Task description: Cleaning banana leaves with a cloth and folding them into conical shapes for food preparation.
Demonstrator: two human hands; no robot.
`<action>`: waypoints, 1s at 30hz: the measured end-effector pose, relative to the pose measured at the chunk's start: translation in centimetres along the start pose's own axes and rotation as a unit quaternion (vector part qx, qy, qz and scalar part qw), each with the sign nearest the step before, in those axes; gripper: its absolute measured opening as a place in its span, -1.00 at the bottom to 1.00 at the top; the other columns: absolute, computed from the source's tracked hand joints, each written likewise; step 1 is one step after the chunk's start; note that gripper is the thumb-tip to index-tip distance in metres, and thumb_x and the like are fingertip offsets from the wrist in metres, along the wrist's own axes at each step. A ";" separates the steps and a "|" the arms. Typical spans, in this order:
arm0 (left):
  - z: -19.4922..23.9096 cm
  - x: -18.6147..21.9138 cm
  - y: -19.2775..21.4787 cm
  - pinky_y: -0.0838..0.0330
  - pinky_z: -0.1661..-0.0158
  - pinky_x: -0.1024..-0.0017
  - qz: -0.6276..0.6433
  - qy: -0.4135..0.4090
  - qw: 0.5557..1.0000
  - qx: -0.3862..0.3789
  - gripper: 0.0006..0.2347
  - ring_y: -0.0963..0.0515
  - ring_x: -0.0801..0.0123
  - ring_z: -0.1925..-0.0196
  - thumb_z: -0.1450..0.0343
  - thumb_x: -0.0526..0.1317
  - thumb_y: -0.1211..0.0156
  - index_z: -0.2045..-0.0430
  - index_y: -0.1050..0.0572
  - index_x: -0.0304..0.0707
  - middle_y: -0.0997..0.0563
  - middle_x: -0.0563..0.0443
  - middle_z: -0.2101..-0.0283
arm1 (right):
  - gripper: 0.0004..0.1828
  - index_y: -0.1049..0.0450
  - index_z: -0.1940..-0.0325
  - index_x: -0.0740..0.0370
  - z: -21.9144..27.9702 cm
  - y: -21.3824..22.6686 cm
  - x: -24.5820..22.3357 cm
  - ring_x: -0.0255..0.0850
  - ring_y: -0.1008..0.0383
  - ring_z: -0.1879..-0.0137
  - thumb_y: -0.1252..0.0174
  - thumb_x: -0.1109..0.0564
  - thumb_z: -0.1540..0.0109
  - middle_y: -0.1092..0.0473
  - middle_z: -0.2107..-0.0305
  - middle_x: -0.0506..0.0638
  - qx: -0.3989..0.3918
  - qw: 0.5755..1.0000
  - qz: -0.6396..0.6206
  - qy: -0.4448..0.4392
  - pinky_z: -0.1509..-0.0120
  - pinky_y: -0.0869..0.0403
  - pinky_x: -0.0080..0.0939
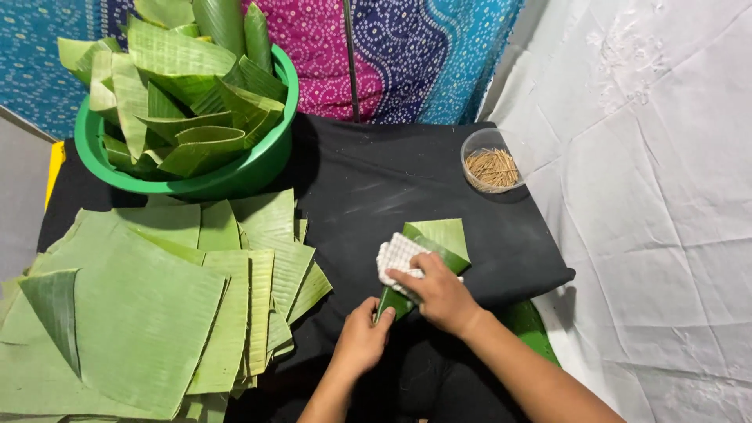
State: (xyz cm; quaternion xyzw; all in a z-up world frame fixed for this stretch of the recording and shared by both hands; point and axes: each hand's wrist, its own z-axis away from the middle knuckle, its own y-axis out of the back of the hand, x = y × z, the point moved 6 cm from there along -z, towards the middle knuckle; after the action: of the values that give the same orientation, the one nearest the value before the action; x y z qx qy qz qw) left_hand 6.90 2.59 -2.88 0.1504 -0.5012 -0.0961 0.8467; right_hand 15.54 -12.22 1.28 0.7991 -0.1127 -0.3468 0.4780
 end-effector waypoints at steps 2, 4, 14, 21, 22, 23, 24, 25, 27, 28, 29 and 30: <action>0.2 0.6 0.1 -0.42 0.42 0.42 -0.002 0.005 1.000 0.002 -0.83 -0.52 0.39 0.57 -0.46 -0.13 -0.11 0.33 -0.56 -0.22 -0.60 0.06 0.59 | -0.35 -0.58 -0.18 -0.09 -0.1 0.3 2.3 -0.05 -0.33 0.08 -0.14 0.30 -0.02 -0.29 0.16 0.04 0.014 0.999 0.022 -0.033 -0.02 -0.45 -0.17; 0.5 1.1 0.4 -0.42 0.42 0.42 -0.004 0.012 1.000 0.003 -0.83 -0.53 0.40 0.57 -0.47 -0.12 -0.11 0.32 -0.56 -0.21 -0.60 0.07 0.59 | -0.43 -0.60 -0.16 -0.11 -0.1 0.4 4.6 -0.08 -0.36 0.11 -0.18 0.25 -0.07 -0.31 0.17 0.03 0.027 0.996 0.043 -0.067 0.03 -0.49 -0.20; 0.7 1.0 0.5 -0.37 0.47 0.46 0.022 0.031 0.999 -0.012 -0.82 -0.47 0.45 0.61 -0.47 -0.13 -0.10 0.30 -0.56 -0.23 -0.56 0.08 0.62 | -0.40 -0.59 -0.15 0.04 0.3 5.2 5.8 0.01 -0.28 0.01 -0.03 0.35 -0.07 -0.30 0.12 0.10 0.179 0.972 0.086 -0.126 -0.11 -0.38 -0.12; -0.5 -0.8 0.0 -0.39 0.40 0.40 0.013 -0.011 1.000 0.004 -0.79 -0.49 0.39 0.52 -0.48 -0.08 -0.07 0.33 -0.56 -0.21 -0.59 0.07 0.54 | -0.34 -0.60 -0.15 0.03 1.0 5.1 -5.2 -0.03 -0.33 0.09 -0.16 0.33 0.04 -0.34 0.05 0.09 0.147 0.988 0.038 0.012 0.03 -0.41 -0.17; -0.6 -1.2 0.3 -0.39 0.40 0.40 0.012 -0.007 1.000 0.005 -0.79 -0.49 0.39 0.52 -0.48 -0.08 -0.07 0.33 -0.56 -0.21 -0.59 0.07 0.54 | -0.34 -0.60 -0.15 0.03 0.9 4.0 -5.7 -0.03 -0.33 0.09 -0.16 0.33 0.04 -0.34 0.05 0.09 0.146 0.989 0.034 0.011 0.03 -0.41 -0.17; -0.7 -1.2 0.2 -0.47 0.30 0.32 0.002 -0.029 1.000 0.009 -0.76 -0.60 0.25 0.41 -0.43 -0.13 -0.05 0.31 -0.58 -0.32 -0.66 -0.04 0.43 | -0.40 -0.57 -0.15 0.04 0.9 2.6 -6.4 -0.05 -0.34 0.10 -0.17 0.31 -0.01 -0.33 0.12 0.05 0.105 0.994 0.021 0.037 0.01 -0.42 -0.16; -0.7 -1.2 0.1 -0.55 0.21 0.24 -0.007 -0.051 0.999 0.014 -0.73 -0.71 0.11 0.30 -0.38 -0.18 -0.02 0.29 -0.59 -0.42 -0.74 -0.15 0.33 | -0.45 -0.55 -0.15 0.05 1.0 1.3 -7.1 -0.07 -0.35 0.12 -0.17 0.28 -0.07 -0.31 0.18 0.01 0.063 0.996 0.007 0.062 -0.01 -0.42 -0.14; -0.6 -1.0 0.2 -0.55 0.21 0.24 -0.007 -0.048 0.999 0.011 -0.73 -0.71 0.11 0.30 -0.38 -0.18 -0.02 0.29 -0.59 -0.42 -0.74 -0.15 0.33 | -0.45 -0.55 -0.15 0.05 1.0 0.8 -6.6 -0.07 -0.35 0.12 -0.17 0.28 -0.07 -0.31 0.18 0.01 0.062 0.996 0.006 0.059 -0.01 -0.42 -0.14; -0.6 -0.7 0.3 -0.45 0.38 0.32 -0.009 -0.017 1.000 0.006 -0.76 -0.55 0.28 0.48 -0.44 -0.14 -0.05 0.23 -0.57 -0.34 -0.64 -0.04 0.47 | -0.44 -0.52 -0.22 0.04 1.0 -0.4 -5.2 -0.07 -0.34 0.09 -0.16 0.25 -0.11 -0.29 0.16 0.02 0.045 0.998 0.021 0.043 -0.06 -0.43 -0.13; -0.3 -0.3 0.3 -0.45 0.38 0.32 -0.010 -0.017 1.000 0.003 -0.76 -0.55 0.28 0.48 -0.44 -0.14 -0.05 0.23 -0.57 -0.34 -0.64 -0.04 0.47 | -0.44 -0.52 -0.22 0.04 0.9 -0.3 -4.4 -0.07 -0.34 0.09 -0.16 0.25 -0.11 -0.29 0.16 0.02 0.045 0.998 0.021 0.040 -0.06 -0.43 -0.13; -0.1 0.0 0.4 -0.43 0.40 0.37 0.005 -0.008 1.000 0.001 -0.77 -0.52 0.33 0.53 -0.48 -0.11 -0.03 0.32 -0.55 -0.30 -0.60 0.01 0.53 | -0.44 -0.51 -0.22 0.06 0.7 -0.2 -3.5 -0.06 -0.32 0.08 -0.11 0.25 -0.12 -0.28 0.17 0.04 0.048 0.998 0.030 0.031 -0.06 -0.42 -0.15; 0.1 0.3 0.5 -0.41 0.42 0.42 0.019 0.002 1.000 -0.002 -0.75 -0.50 0.39 0.57 -0.52 -0.08 -0.02 0.41 -0.53 -0.26 -0.55 0.06 0.60 | -0.45 -0.51 -0.22 0.07 0.4 -0.1 -2.6 -0.05 -0.30 0.08 -0.07 0.25 -0.13 -0.28 0.17 0.05 0.050 0.998 0.039 0.023 -0.06 -0.40 -0.16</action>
State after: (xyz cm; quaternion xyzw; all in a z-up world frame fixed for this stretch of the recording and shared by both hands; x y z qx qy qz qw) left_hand 6.94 2.96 -2.38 0.1395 -0.5024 -0.0807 0.8495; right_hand 13.36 -11.15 2.20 0.8247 -0.1501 -0.3036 0.4529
